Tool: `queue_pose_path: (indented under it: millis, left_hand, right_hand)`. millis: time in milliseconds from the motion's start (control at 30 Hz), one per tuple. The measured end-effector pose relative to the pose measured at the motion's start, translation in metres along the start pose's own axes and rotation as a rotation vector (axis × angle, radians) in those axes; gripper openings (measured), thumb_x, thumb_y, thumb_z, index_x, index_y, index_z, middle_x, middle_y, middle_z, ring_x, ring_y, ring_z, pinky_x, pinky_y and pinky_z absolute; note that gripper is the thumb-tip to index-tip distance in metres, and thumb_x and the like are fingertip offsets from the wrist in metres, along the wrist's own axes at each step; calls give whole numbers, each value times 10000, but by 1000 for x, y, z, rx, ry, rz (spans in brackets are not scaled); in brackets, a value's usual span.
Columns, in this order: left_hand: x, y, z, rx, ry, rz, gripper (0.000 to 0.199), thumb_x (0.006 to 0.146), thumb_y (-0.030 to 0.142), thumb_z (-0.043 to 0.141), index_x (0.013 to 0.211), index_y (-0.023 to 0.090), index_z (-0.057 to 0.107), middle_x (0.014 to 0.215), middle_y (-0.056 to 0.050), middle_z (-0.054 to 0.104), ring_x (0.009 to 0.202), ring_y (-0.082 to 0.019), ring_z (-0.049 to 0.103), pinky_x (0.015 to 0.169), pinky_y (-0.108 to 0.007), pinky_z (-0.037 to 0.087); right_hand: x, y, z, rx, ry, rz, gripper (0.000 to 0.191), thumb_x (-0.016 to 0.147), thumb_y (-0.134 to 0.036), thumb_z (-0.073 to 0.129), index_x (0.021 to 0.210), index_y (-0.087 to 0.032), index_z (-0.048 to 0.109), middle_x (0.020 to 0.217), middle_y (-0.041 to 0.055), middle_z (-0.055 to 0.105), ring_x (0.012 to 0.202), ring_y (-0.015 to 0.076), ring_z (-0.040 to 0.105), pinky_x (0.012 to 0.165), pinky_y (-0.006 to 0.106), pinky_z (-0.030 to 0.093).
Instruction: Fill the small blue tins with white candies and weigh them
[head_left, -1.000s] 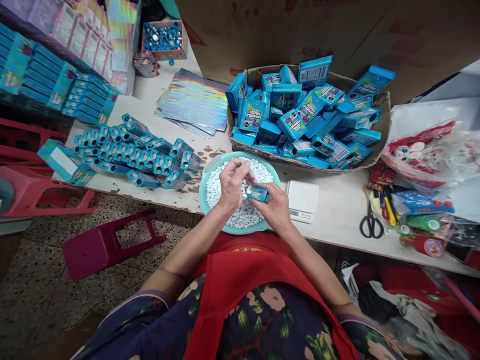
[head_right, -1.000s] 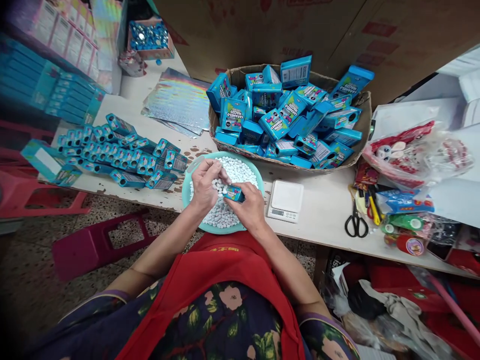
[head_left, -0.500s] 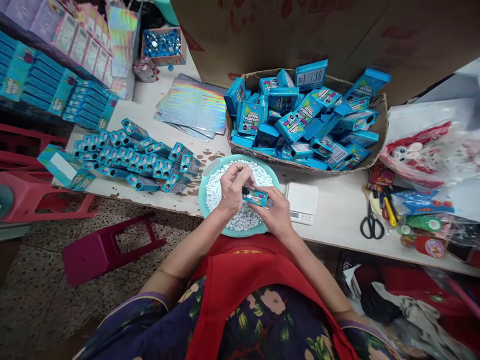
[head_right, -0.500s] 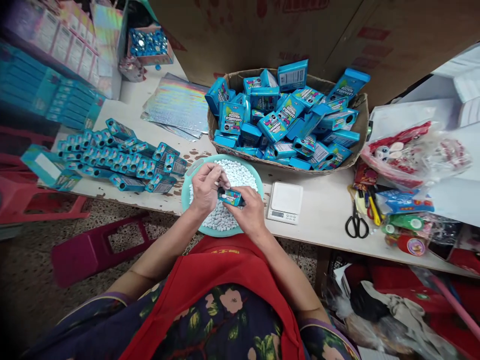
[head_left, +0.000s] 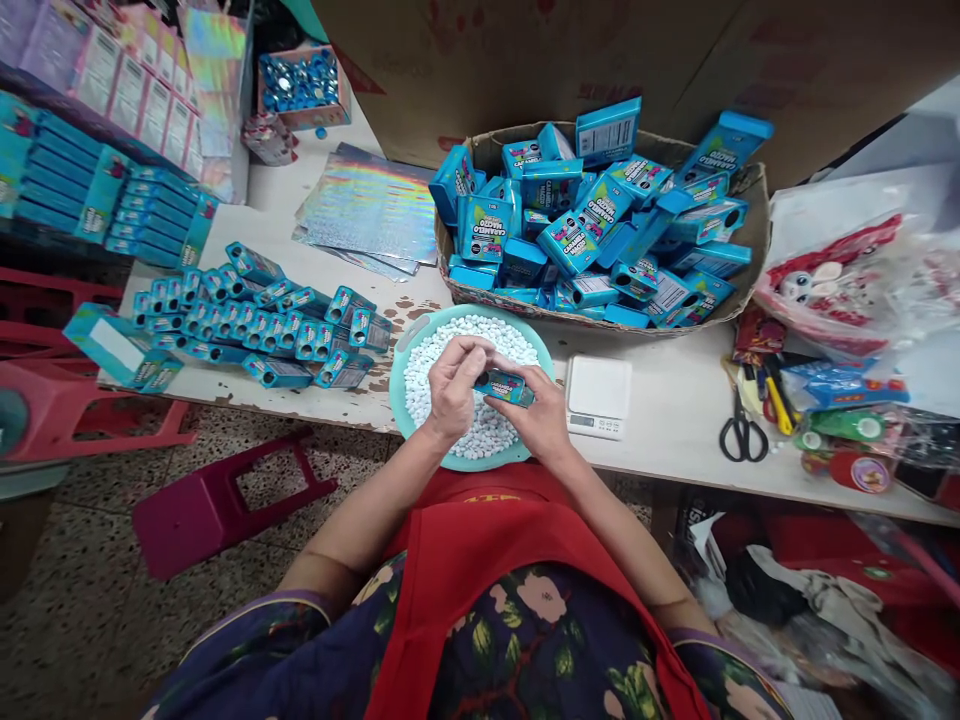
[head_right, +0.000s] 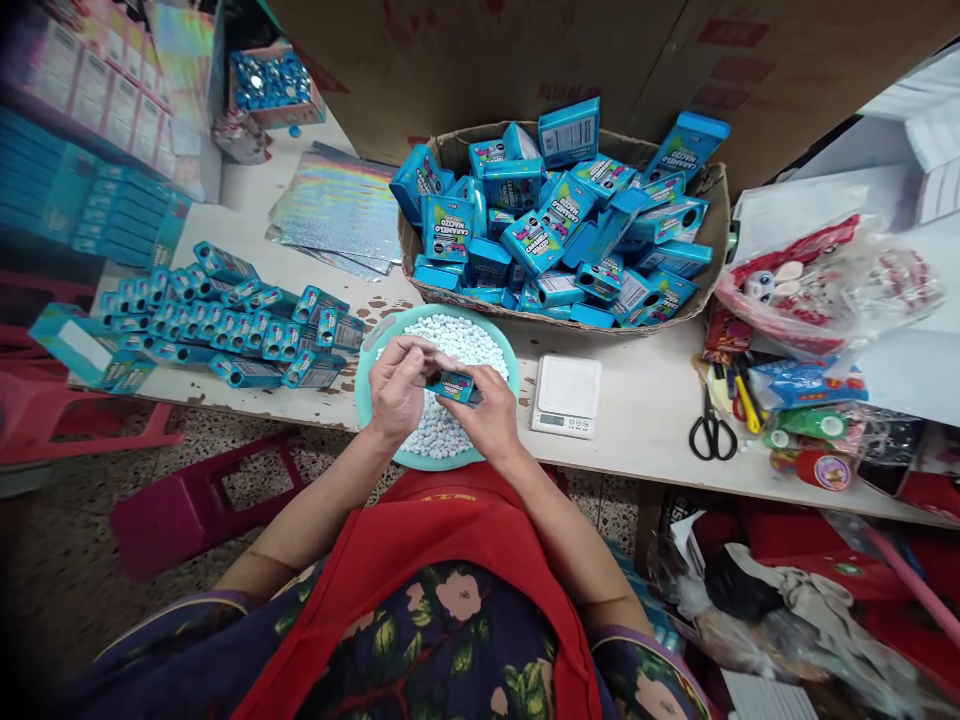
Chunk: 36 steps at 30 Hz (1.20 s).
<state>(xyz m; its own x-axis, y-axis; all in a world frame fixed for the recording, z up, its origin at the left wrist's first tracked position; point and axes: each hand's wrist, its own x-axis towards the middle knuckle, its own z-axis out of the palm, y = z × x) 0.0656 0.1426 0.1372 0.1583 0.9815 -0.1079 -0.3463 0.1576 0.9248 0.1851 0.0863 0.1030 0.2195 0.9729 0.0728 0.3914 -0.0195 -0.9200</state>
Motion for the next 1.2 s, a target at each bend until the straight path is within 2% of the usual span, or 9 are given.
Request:
queue_pose_path:
  millis: [167, 233, 300, 400, 533, 667, 833, 967, 1200]
  left_hand:
    - [35, -25, -32, 237, 174, 197, 269, 861, 470, 567, 859, 213, 645, 803, -37, 665, 790, -174, 645, 813, -335, 518]
    - [53, -49, -49, 532, 72, 228, 233, 864, 417, 570, 817, 212, 670, 856, -51, 682, 864, -192, 629, 880, -343, 485]
    - [65, -76, -59, 827, -156, 240, 202, 880, 359, 545, 850, 212, 679, 948, -64, 688, 963, -216, 607, 961, -374, 437]
    - [65, -102, -59, 1216, -408, 220, 260, 929, 365, 469, 986, 196, 658, 1082, -95, 639, 1067, -238, 553, 1006, -403, 390]
    - [45, -109, -55, 1461, -450, 111, 335, 919, 481, 469, 981, 197, 634, 1017, -92, 605, 998, -248, 552, 892, -366, 426]
    - [36, -108, -61, 1251, -203, 4, 262, 880, 412, 530, 745, 196, 591, 815, -35, 600, 828, -187, 571, 743, -280, 423]
    - [35, -80, -53, 372, 165, -257, 353, 803, 471, 599, 637, 183, 481, 565, 40, 441, 467, -86, 421, 436, -216, 309]
    - [24, -34, -33, -165, 145, -310, 332, 768, 461, 656, 717, 185, 478, 589, 46, 461, 410, -58, 419, 352, -186, 258]
    - [10, -8, -10, -222, 200, -74, 266, 788, 360, 660, 690, 176, 494, 656, 15, 560, 561, -101, 593, 538, -229, 490]
  right_hand:
    - [-12, -2, -22, 35, 25, 20, 357, 716, -379, 789, 1034, -260, 678, 1018, 49, 692, 965, 227, 654, 873, 386, 524]
    - [-17, 3, -33, 10, 66, 30, 350, 723, -376, 785, 1033, -256, 676, 1008, 51, 686, 957, 227, 651, 864, 392, 529]
    - [-22, 9, -40, -22, 93, 33, 336, 729, -366, 782, 1025, -248, 674, 993, 50, 680, 945, 224, 650, 857, 393, 531]
    - [-27, 17, -46, -37, 97, 28, 354, 728, -353, 788, 1043, -244, 670, 1017, 51, 674, 968, 221, 646, 868, 385, 529]
    - [-31, 20, -49, -38, 125, 75, 358, 731, -353, 786, 1051, -245, 667, 1020, 49, 668, 964, 216, 645, 862, 380, 532]
    - [-30, 18, -47, -26, 146, 105, 358, 723, -375, 787, 1033, -240, 670, 1010, 49, 668, 961, 219, 644, 863, 384, 530]
    - [-24, 11, -41, -73, 112, 73, 349, 729, -380, 779, 1026, -233, 671, 981, 51, 672, 932, 217, 647, 839, 375, 527]
    - [-19, 6, -24, -123, 62, 0, 318, 755, -346, 759, 1037, -235, 662, 989, 55, 675, 946, 221, 647, 840, 370, 517]
    - [-11, -5, 7, -203, -35, -119, 293, 761, -289, 741, 1032, -224, 651, 944, 53, 684, 914, 236, 645, 814, 370, 507]
